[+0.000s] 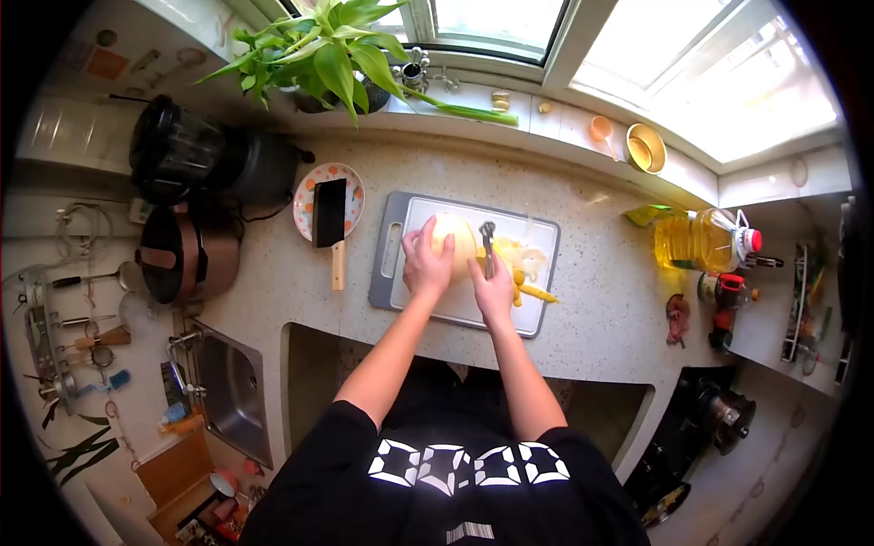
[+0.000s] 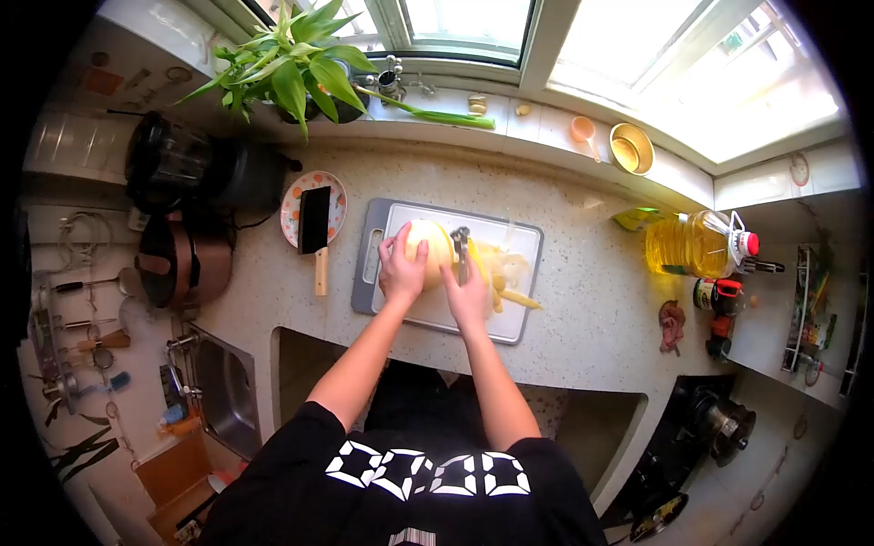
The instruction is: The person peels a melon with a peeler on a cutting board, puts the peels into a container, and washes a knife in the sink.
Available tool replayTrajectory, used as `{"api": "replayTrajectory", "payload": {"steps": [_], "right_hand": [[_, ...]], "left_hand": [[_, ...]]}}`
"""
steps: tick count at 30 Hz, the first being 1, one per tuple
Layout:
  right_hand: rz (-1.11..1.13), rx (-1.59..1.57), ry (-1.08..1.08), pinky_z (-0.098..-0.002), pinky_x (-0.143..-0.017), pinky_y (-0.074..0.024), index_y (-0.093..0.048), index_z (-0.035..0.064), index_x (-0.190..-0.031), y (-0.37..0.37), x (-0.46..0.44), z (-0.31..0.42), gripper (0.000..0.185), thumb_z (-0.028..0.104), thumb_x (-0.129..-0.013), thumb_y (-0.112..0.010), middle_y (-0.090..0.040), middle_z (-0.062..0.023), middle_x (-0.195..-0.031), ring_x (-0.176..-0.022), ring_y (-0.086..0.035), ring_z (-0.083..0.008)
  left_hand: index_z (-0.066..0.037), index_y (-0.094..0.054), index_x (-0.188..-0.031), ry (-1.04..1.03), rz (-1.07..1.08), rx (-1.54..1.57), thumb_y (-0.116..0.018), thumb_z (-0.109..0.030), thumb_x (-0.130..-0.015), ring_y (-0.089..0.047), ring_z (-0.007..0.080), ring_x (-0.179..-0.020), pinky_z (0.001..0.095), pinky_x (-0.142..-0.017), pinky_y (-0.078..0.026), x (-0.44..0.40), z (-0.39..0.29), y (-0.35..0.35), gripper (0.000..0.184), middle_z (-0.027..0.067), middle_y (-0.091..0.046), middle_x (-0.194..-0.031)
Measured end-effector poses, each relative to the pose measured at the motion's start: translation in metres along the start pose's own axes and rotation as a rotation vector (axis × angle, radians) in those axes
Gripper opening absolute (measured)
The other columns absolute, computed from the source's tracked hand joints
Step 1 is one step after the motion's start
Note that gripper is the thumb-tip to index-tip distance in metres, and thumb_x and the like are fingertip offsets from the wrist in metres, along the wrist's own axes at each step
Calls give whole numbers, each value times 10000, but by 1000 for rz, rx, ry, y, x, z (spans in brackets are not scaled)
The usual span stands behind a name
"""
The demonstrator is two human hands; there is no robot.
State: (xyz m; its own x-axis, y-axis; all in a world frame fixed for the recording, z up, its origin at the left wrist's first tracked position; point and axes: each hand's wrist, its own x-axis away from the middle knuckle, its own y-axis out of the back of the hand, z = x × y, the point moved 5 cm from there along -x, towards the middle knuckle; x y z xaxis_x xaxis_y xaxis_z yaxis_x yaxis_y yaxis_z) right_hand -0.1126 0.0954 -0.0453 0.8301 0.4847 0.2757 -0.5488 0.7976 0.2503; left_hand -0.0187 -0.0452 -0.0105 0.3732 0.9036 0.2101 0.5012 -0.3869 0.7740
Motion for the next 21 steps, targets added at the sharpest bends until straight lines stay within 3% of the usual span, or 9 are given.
{"api": "replayTrajectory", "payload": {"steps": [2, 5, 6, 9, 10, 13, 14, 17, 21], "right_hand": [[70, -29, -23, -249, -831, -505, -671, 15, -1351, -16, -19, 1, 478, 262, -954, -769, -729, -50, -1015, -928, -636, -94], [74, -303, -292, -324, -859, -527, -698, -21, -1262, -15, -17, -8, 450, 249, -916, -799, -744, -107, -1025, -936, -676, -171], [49, -326, -267, -311, -832, -521, -703, -12, -1244, -13, -18, -3, 410, 226, -919, -784, -726, -77, -994, -898, -648, -134], [-35, -156, -366, -296, -843, -516, -697, -1, -1265, 1, -24, -39, 423, 238, -926, -777, -722, -78, -1012, -919, -637, -125], [-81, -75, -354, -335, -874, -532, -671, 2, -1322, 12, -22, -42, 509, 284, -914, -786, -750, -132, -1081, -975, -697, -203], [-360, 303, -92, -336, -797, -534, -661, -49, -1282, 38, -6, -9, 478, 253, -930, -776, -762, -152, -1051, -910, -712, -209], [-369, 341, -99, -450, -931, -529, -646, 1, -1337, 41, 0, 5, 547, 337, -920, -761, -726, -235, -1185, -1107, -689, -409], [-199, 247, -30, -411, -894, -535, -668, 13, -1320, 34, 3, 5, 506, 335, -937, -741, -744, -217, -1119, -1018, -712, -356], [112, -76, -215, -267, -580, -391, -713, 40, -1175, 2, -5, -23, 370, 351, -977, -744, -586, 10, -744, -649, -513, -85]], "left_hand": [[-333, -473, -1505, 6, -19, 6, -646, -562, -936, -666, 414, -1101, 524, -894, -565, 3, 2, 3, 637, 123, -476, -1413], [-326, -490, -1489, -49, -122, 63, -633, -547, -951, -659, 417, -1106, 527, -895, -562, 16, 15, 2, 599, 131, -476, -1404], [-308, -497, -1487, -30, -100, 89, -636, -539, -956, -638, 406, -1141, 515, -922, -552, 17, 16, 6, 596, 138, -484, -1390], [-262, -512, -1484, -5, -46, 153, -644, -514, -965, -591, 383, -1219, 488, -987, -526, 27, 16, 11, 592, 152, -499, -1364], [-251, -512, -1485, -27, -50, 159, -648, -505, -966, -585, 380, -1227, 483, -999, -519, 28, 18, 11, 593, 152, -497, -1365], [-260, -500, -1489, -88, -79, 152, -638, -506, -971, -594, 384, -1223, 489, -980, -529, 24, 26, 9, 590, 146, -498, -1387], [-269, -494, -1490, -110, -89, 148, -631, -511, -972, -602, 388, -1216, 494, -965, -536, 22, 28, 7, 588, 143, -500, -1397], [-221, -489, -1495, -242, -110, 231, -616, -481, -993, -591, 371, -1249, 469, -1013, -515, 22, 24, 1, 579, 149, -541, -1400], [-193, -483, -1499, -176, -46, 247, -608, -469, -1004, -577, 365, -1280, 459, -1045, -495, 20, 22, 3, 580, 154, -565, -1410]]}}
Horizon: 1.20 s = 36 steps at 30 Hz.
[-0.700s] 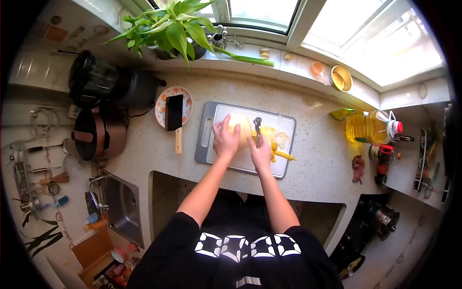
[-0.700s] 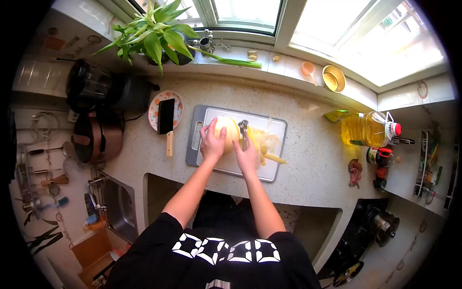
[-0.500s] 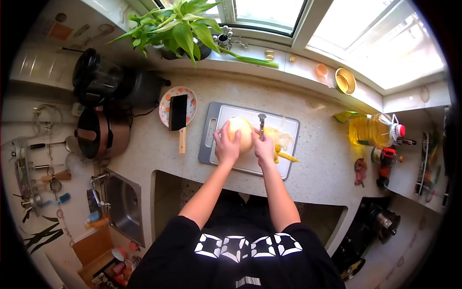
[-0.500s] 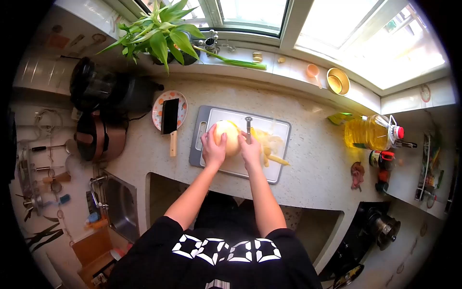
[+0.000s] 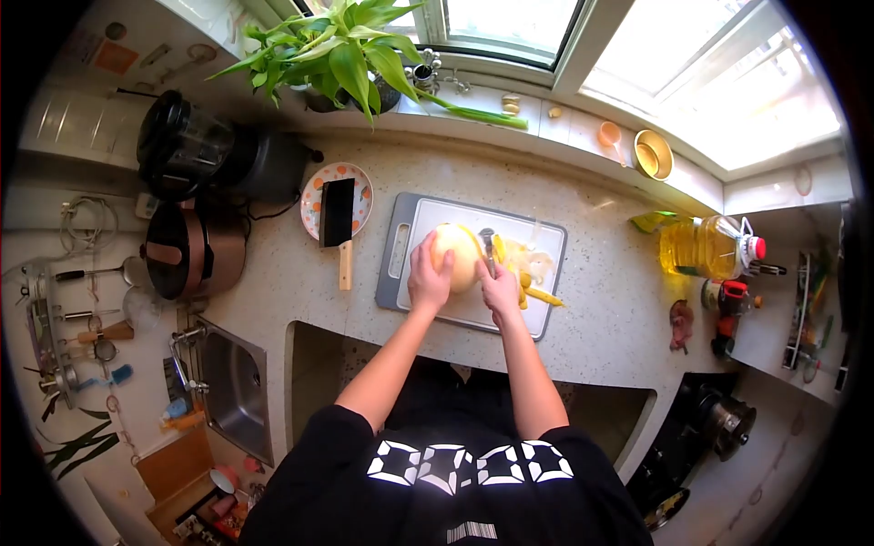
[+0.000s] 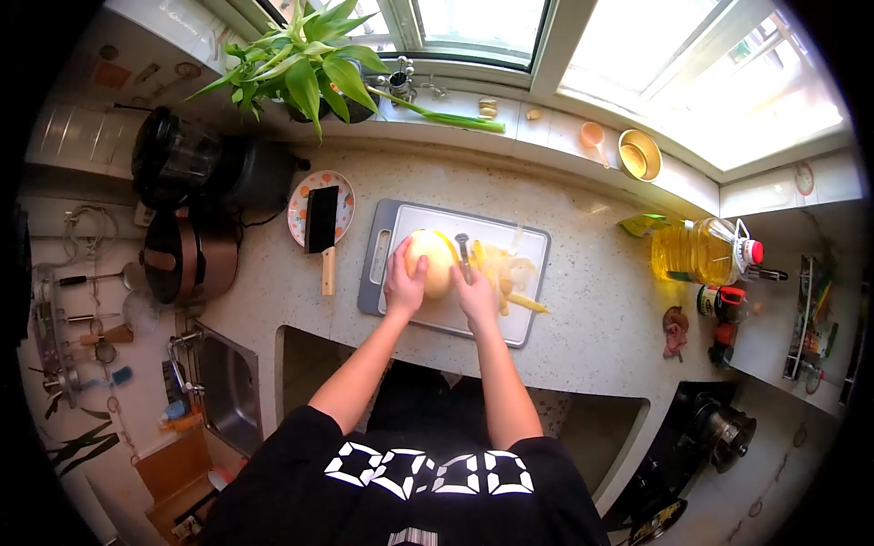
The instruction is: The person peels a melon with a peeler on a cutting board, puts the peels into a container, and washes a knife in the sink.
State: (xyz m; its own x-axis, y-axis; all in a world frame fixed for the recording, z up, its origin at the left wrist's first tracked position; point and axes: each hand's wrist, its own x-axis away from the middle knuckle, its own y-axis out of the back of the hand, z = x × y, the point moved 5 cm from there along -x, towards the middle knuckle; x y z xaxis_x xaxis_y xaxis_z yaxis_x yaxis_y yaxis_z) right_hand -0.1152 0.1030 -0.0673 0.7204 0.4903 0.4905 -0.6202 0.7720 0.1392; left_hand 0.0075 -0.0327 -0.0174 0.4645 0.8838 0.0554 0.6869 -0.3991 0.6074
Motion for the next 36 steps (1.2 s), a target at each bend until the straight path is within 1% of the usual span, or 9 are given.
{"api": "replayTrajectory", "payload": {"steps": [2, 8, 10, 11, 14, 17, 21, 27, 36], "right_hand": [[40, -113, -44, -221, -510, -340, -717, 32, -1185, -10, 2, -3, 378, 353, -987, -746, -564, 60, -704, -588, -450, -17], [20, -95, -14, -240, -729, -475, -705, -59, -1226, -10, 35, -5, 486, 351, -973, -767, -684, 21, -909, -796, -564, -54], [9, -45, -67, -252, -802, -487, -709, -71, -1209, -11, 48, -7, 487, 350, -971, -769, -701, 9, -938, -862, -576, -67], [-34, -95, -27, -276, -733, -479, -729, -56, -1133, -12, 51, -6, 420, 320, -954, -780, -674, 10, -854, -787, -526, -70], [40, 70, -6, -333, -755, -510, -704, -27, -1178, -5, 53, -2, 404, 341, -1010, -696, -726, -60, -878, -775, -622, -149], [-78, 194, 191, -351, -750, -521, -668, 6, -1223, 6, 38, -16, 403, 369, -1068, -586, -718, -105, -876, -791, -655, -198], [-22, 484, 212, -488, -797, -537, -663, 59, -1136, 15, 24, 45, 363, 368, -1079, -481, -718, -254, -978, -977, -681, -458], [75, 926, 220, -542, -813, -550, -696, 91, -1066, 3, 7, 75, 404, 412, -1069, -450, -729, -234, -953, -928, -697, -452], [-65, 859, 286, -582, -714, -539, -644, 107, -1007, 11, 58, 70, 333, 390, -1077, -482, -698, -238, -810, -804, -691, -466]], "left_hand": [[-198, -480, -1502, 52, 22, -12, -607, -476, -1003, -571, 369, -1291, 463, -1044, -495, -3, 1, 5, 585, 155, -559, -1418], [-178, -447, -1547, 134, 182, -87, -573, -423, -1037, -536, 401, -1331, 464, -1108, -443, 15, 2, 18, 580, 197, -544, -1454], [-214, -452, -1549, 84, 66, -140, -605, -417, -1003, -521, 427, -1331, 497, -1088, -458, 20, 8, 11, 603, 203, -518, -1462], [-232, -455, -1550, 61, 8, -166, -622, -414, -986, -513, 440, -1332, 514, -1079, -466, 23, 11, 6, 616, 206, -505, -1466], [-220, -507, -1524, -102, -52, -275, -663, -374, -939, -498, 450, -1333, 511, -1082, -466, 24, -13, -2, 624, 208, -477, -1492], [-206, -616, -1434, -94, -72, -202, -673, -339, -917, -560, 411, -1265, 490, -1054, -486, 19, -20, -3, 537, 178, -546, -1435], [-190, -667, -1377, -76, -155, -151, -610, -299, -961, -600, 392, -1214, 474, -1027, -497, 18, -22, -4, 433, 153, -607, -1377], [-168, -673, -1362, -33, -274, -88, -503, -238, -1013, -601, 392, -1210, 476, -1021, -493, 22, -13, -11, 395, 156, -616, -1374], [-176, -681, -1350, 109, -351, -71, -499, -236, -1021, -614, 378, -1205, 490, -1023, -486, 24, -12, -18, 381, 146, -628, -1349]]}}
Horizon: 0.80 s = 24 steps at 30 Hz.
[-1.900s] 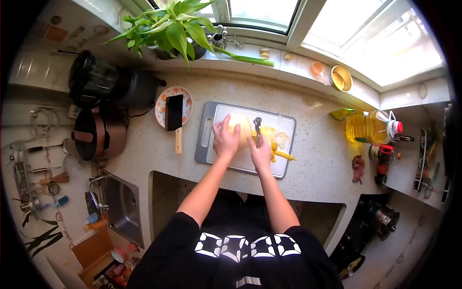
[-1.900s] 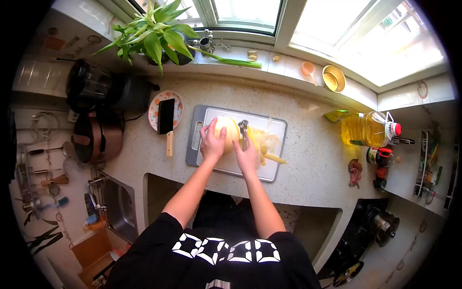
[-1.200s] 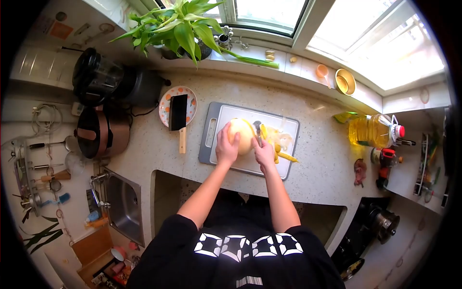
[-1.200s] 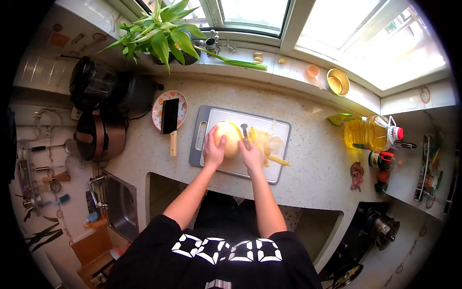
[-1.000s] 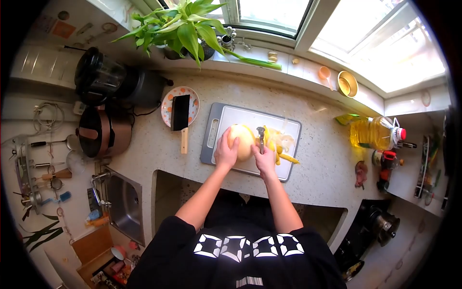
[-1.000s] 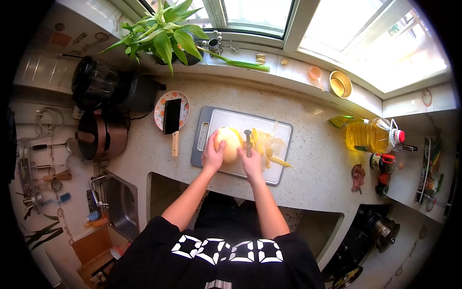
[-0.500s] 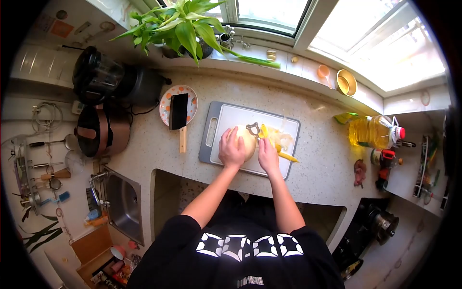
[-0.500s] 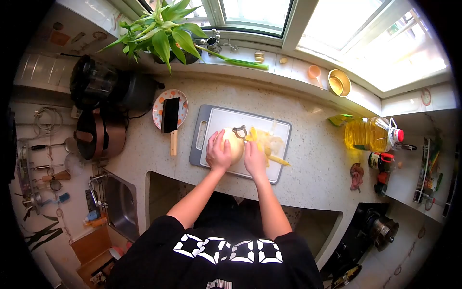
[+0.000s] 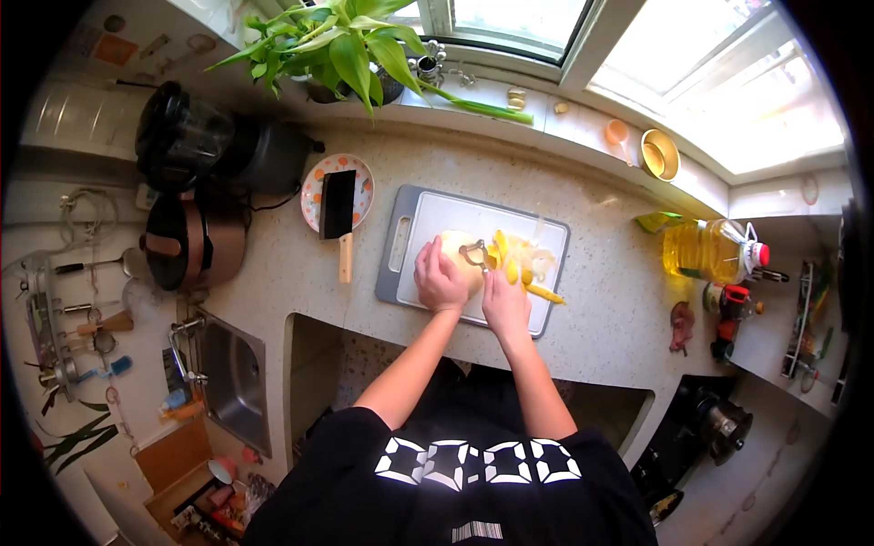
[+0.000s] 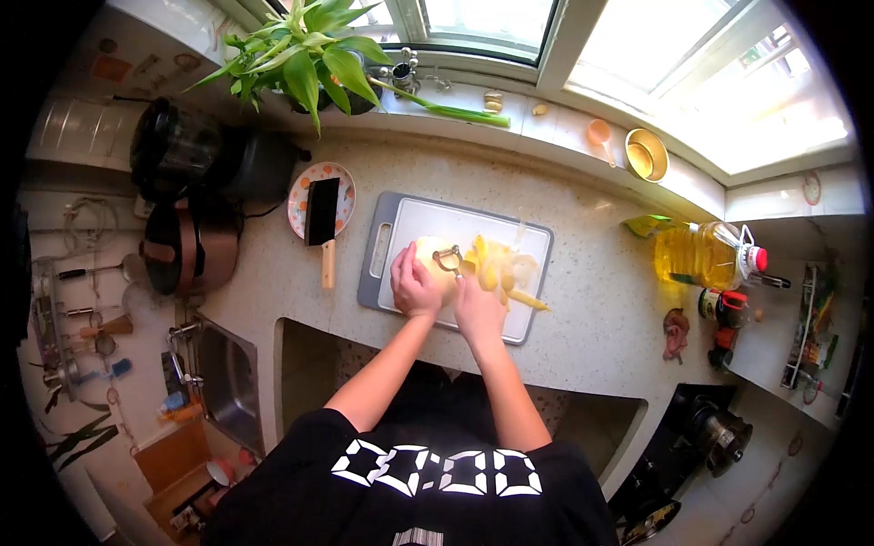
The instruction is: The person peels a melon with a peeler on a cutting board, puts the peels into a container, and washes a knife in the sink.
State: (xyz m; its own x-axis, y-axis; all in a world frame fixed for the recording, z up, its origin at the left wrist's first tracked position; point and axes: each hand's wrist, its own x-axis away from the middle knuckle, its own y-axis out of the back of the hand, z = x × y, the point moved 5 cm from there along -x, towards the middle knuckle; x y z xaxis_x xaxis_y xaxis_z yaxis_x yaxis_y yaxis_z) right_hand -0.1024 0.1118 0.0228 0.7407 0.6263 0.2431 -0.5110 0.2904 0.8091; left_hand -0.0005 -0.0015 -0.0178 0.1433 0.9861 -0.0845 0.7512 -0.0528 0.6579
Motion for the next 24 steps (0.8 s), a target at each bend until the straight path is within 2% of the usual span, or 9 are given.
{"api": "replayTrajectory", "payload": {"steps": [3, 6, 9, 13, 16, 19, 22, 24], "right_hand": [[52, 19, -56, -587, -667, -530, -628, 107, -981, -3, 16, -13, 328, 384, -1082, -483, -684, -228, -765, -738, -677, -478], [1, -34, -46, -586, -631, -523, -614, 106, -976, -9, 36, -20, 314, 363, -1089, -476, -671, -228, -732, -703, -669, -481], [25, -70, -68, -598, -627, -509, -599, 109, -1027, -18, 52, -29, 334, 387, -1098, -428, -678, -236, -737, -707, -669, -484], [-2, -82, -116, -600, -609, -498, -593, 116, -1008, -36, 80, -45, 322, 386, -1097, -442, -677, -230, -737, -708, -664, -487], [125, -29, -79, -589, -613, -504, -616, 97, -1029, -48, 96, -58, 306, 358, -1096, -471, -673, -250, -748, -731, -662, -494], [-23, -238, -135, -541, -639, -530, -641, 87, -1090, -44, 112, -72, 288, 350, -1082, -526, -675, -226, -735, -702, -694, -441], [32, -508, -251, -490, -778, -560, -653, 77, -1214, -47, 83, -81, 400, 421, -1012, -643, -728, -250, -910, -894, -714, -452], [-118, -574, -160, -424, -876, -548, -616, 23, -1338, -30, 42, -54, 578, 427, -943, -740, -740, -242, -1052, -1022, -722, -373]], "left_hand": [[-181, -684, -1348, -12, -5, -15, -505, -232, -1021, -616, 371, -1202, 482, -1022, -489, 1, -3, -1, 376, 140, -631, -1342], [-181, -686, -1346, 16, -11, -8, -507, -235, -1023, -619, 364, -1199, 475, -1012, -496, -1, -1, -1, 373, 136, -633, -1337], [-189, -689, -1344, 25, -21, -11, -513, -236, -1022, -621, 360, -1196, 475, -996, -505, -3, -2, -3, 369, 120, -637, -1336], [-213, -688, -1344, 114, -14, -27, -517, -228, -1018, -622, 358, -1193, 473, -992, -507, -5, 0, -7, 368, 100, -636, -1341], [-230, -681, -1350, 150, -20, -13, -518, -225, -1018, -621, 355, -1191, 466, -998, -505, -8, 2, -9, 370, 89, -629, -1352], [-237, -672, -1357, 184, -13, -18, -517, -227, -1021, -621, 351, -1190, 461, -1005, -505, -10, -2, -9, 370, 84, -618, -1363], [-233, -667, -1359, 181, 17, -12, -515, -236, -1027, -619, 347, -1196, 461, -1010, -504, -8, 0, -7, 366, 84, -612, -1367], [-222, -667, -1357, 136, 18, 18, -511, -246, -1032, -616, 346, -1207, 462, -1016, -503, -7, 4, -7, 361, 93, -609, -1367]]}}
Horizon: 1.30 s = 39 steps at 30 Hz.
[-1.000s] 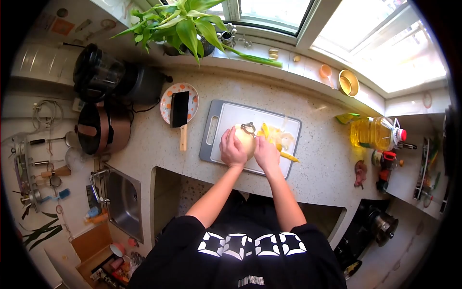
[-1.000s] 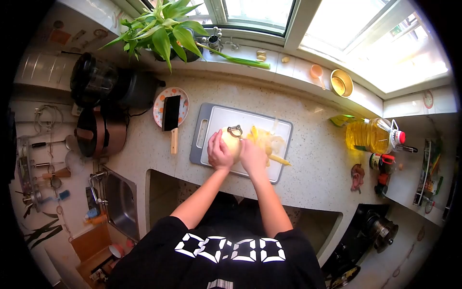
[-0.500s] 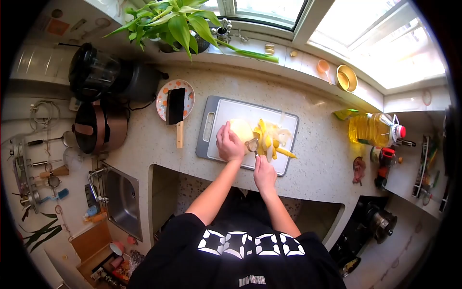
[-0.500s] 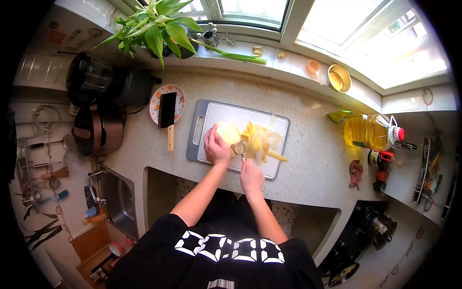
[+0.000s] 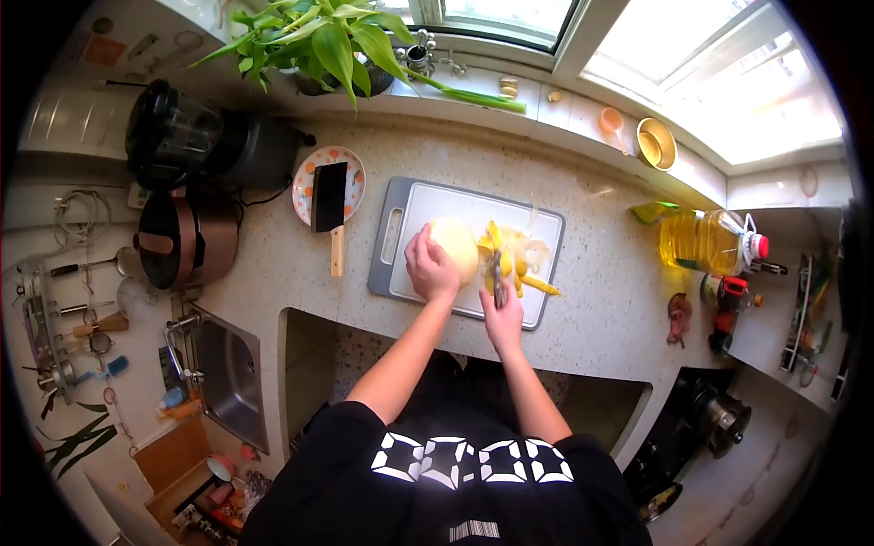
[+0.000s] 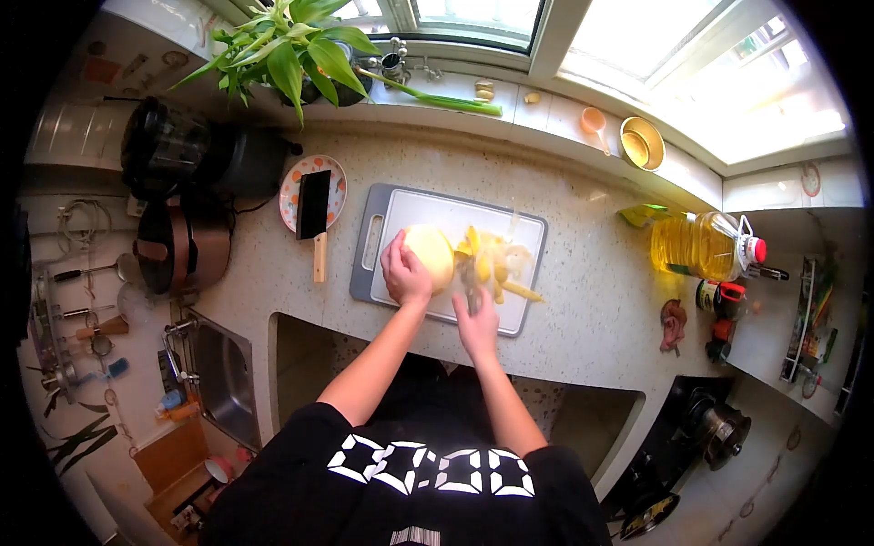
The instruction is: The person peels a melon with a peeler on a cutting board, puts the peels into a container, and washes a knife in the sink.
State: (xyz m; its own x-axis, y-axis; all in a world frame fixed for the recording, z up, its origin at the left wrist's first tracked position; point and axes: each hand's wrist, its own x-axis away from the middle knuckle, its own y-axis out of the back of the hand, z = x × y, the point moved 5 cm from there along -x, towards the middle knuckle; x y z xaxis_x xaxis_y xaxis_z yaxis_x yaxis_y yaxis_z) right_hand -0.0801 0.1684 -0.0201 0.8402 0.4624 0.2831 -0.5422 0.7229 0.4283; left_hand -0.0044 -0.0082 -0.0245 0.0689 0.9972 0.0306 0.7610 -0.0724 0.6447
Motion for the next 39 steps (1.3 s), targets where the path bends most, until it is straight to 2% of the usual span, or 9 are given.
{"api": "replayTrajectory", "payload": {"steps": [5, 8, 11, 16, 17, 20, 24, 30, 39], "right_hand": [[256, -4, -52, -376, -887, -538, -667, -65, -1282, -37, -80, 31, 563, 328, -904, -809, -759, -183, -1097, -1019, -714, -259], [218, -361, -156, -283, -690, -523, -716, 23, -1215, -67, -97, -22, 376, 275, -944, -786, -724, -71, -901, -776, -650, -115], [162, -427, -330, -256, -446, -308, -721, 52, -1079, -55, -95, -32, 241, 253, -957, -775, -554, 48, -683, -497, -429, -49], [63, -359, -404, -282, -548, -423, -706, 16, -993, -16, -71, -12, 252, 256, -941, -765, -618, 16, -749, -618, -534, -103], [43, -357, -345, -251, -417, -256, -694, 42, -1038, -24, -75, -27, 263, 269, -947, -790, -501, 63, -630, -465, -392, -40], [279, -454, -452, -253, -398, -245, -689, 34, -1050, -37, -60, -7, 297, 290, -945, -797, -492, 68, -615, -433, -365, -40], [77, -602, -522, -245, -380, -222, -676, 38, -1068, -47, -59, -17, 286, 277, -956, -787, -468, 73, -599, -404, -344, -41], [-207, 15, -10, -314, -497, -360, -703, -13, -996, -7, -81, -24, 306, 271, -928, -796, -525, 16, -610, -510, -413, -121], [181, -336, -188, -238, -634, -439, -740, -2, -1220, -28, -63, -8, 342, 243, -981, -749, -647, 47, -810, -696, -550, -60]], "left_hand": [[-190, -660, -1359, -67, 60, 68, -504, -281, -1044, -604, 345, -1244, 453, -1040, -497, -1, 4, 4, 363, 121, -607, -1367], [-176, -655, -1363, -79, 79, 76, -502, -292, -1047, -601, 342, -1252, 446, -1049, -494, -1, 4, 6, 369, 128, -605, -1371], [-166, -651, -1367, -115, 89, 96, -500, -297, -1050, -601, 338, -1254, 441, -1052, -493, -1, 4, 7, 375, 130, -602, -1377], [-159, -649, -1369, -120, 94, 80, -497, -303, -1052, -599, 333, -1258, 437, -1055, -490, -3, 3, 9, 379, 127, -607, -1373], [-159, -648, -1369, -120, 88, 77, -499, -303, -1052, -597, 332, -1261, 437, -1056, -489, -1, 3, 9, 378, 125, -609, -1371], [-159, -647, -1369, -94, 84, 108, -504, -303, -1051, -593, 331, -1264, 435, -1057, -488, 2, 3, 9, 377, 121, -613, -1365], [-158, -650, -1368, -116, 71, 109, -513, -302, -1048, -595, 331, -1260, 433, -1054, -491, -1, 4, 8, 376, 123, -615, -1363], [-150, -651, -1365, -93, 91, 130, -582, -346, -1020, -606, 329, -1243, 435, -1042, -500, -3, 4, 9, 403, 123, -618, -1355], [-105, -659, -1333, -153, 163, 81, -865, -359, -797, -626, 335, -1210, 429, -1037, -514, -12, -1, 10, 628, 132, -641, -1303]]}}
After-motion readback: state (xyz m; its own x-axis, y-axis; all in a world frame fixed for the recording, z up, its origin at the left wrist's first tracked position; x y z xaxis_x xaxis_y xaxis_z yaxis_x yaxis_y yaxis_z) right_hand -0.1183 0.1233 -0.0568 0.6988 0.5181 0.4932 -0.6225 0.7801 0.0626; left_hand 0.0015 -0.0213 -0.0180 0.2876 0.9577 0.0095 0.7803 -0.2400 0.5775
